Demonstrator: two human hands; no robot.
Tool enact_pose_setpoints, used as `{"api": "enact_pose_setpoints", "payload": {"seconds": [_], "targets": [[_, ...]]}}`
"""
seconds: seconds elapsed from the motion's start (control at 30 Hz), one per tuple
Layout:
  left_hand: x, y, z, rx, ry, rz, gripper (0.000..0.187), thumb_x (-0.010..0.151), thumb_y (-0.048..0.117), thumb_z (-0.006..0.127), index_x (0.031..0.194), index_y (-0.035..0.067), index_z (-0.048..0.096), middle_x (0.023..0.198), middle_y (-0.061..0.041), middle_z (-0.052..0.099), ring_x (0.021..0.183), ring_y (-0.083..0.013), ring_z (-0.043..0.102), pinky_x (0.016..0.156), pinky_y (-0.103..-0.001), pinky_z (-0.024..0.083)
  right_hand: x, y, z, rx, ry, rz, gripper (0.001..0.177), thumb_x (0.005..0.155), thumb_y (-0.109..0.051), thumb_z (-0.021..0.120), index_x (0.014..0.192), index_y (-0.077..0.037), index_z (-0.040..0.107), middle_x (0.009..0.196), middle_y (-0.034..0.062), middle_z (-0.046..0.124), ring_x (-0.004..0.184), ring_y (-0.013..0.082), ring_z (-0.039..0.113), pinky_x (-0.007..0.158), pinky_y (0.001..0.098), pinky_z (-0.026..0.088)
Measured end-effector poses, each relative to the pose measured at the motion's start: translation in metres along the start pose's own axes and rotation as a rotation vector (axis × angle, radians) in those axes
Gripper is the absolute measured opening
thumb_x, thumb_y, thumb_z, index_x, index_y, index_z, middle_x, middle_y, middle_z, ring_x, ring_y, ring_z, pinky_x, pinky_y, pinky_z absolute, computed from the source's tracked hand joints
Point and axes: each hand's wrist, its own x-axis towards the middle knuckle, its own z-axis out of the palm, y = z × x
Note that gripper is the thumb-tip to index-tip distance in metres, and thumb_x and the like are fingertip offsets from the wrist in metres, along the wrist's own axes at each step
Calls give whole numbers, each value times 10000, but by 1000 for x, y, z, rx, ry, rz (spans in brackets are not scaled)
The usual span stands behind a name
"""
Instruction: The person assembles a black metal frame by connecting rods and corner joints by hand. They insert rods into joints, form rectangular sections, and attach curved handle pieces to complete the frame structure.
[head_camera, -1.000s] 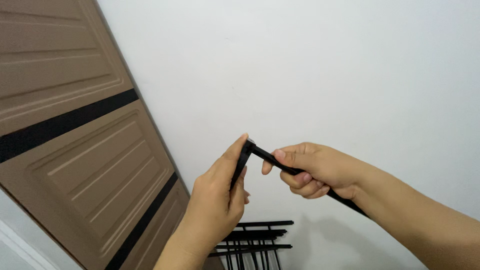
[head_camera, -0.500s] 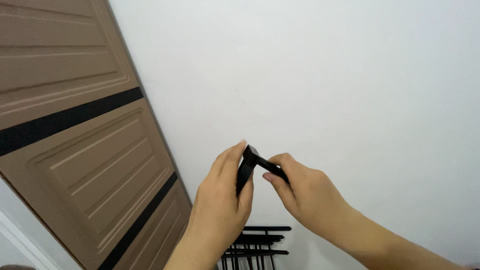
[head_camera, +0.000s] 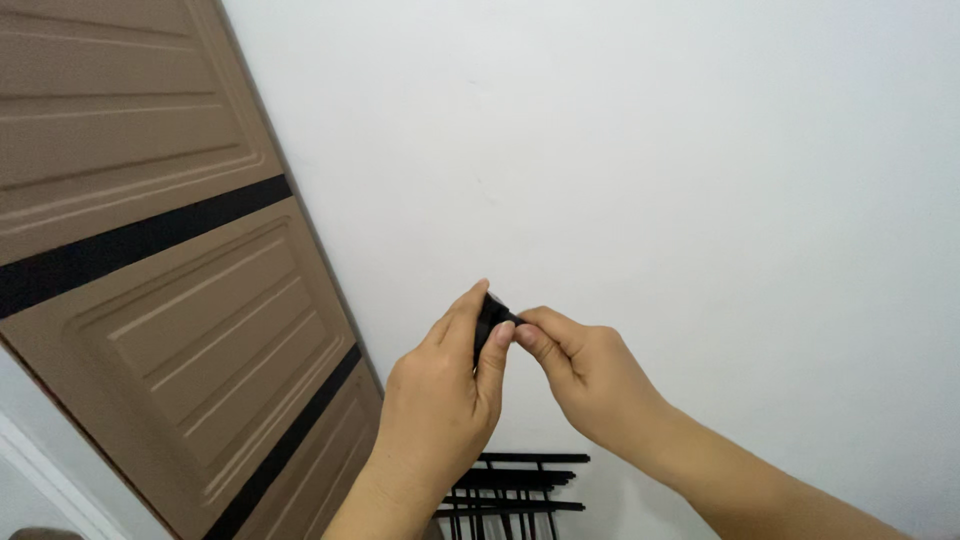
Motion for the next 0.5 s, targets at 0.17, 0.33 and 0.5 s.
{"api": "enact_pose_setpoints", "payload": {"seconds": [0.17,0.33,0.5], "targets": [[-8,-10,-1,-98,3,29,437,1015,283,552,1351,4,583,988,-149,785,834,-274,797,695,-356,627,14,13,-6,481,-337,300,434,1035,-399,476,965,-54,730,553,-54,374,478,75,299,422,256,264],[-16,-22,-7,-83,-71,19,454,994,301,563,1370,47,581,952,-133,779,779,-267,796,676,-350,624,16,24,-7,850,-642,458,445,1055,-437,448,912,-62,640,536,-51,342,421,60,234,357,237,171],[-17,-33,-7,-103,-76,86,466,1006,296,572,1404,55,547,1178,-183,729,922,-311,764,757,-366,615,11,19,14,575,-426,327,407,1055,-400,456,940,-62,651,555,-49,389,477,74,316,419,246,284]]}}
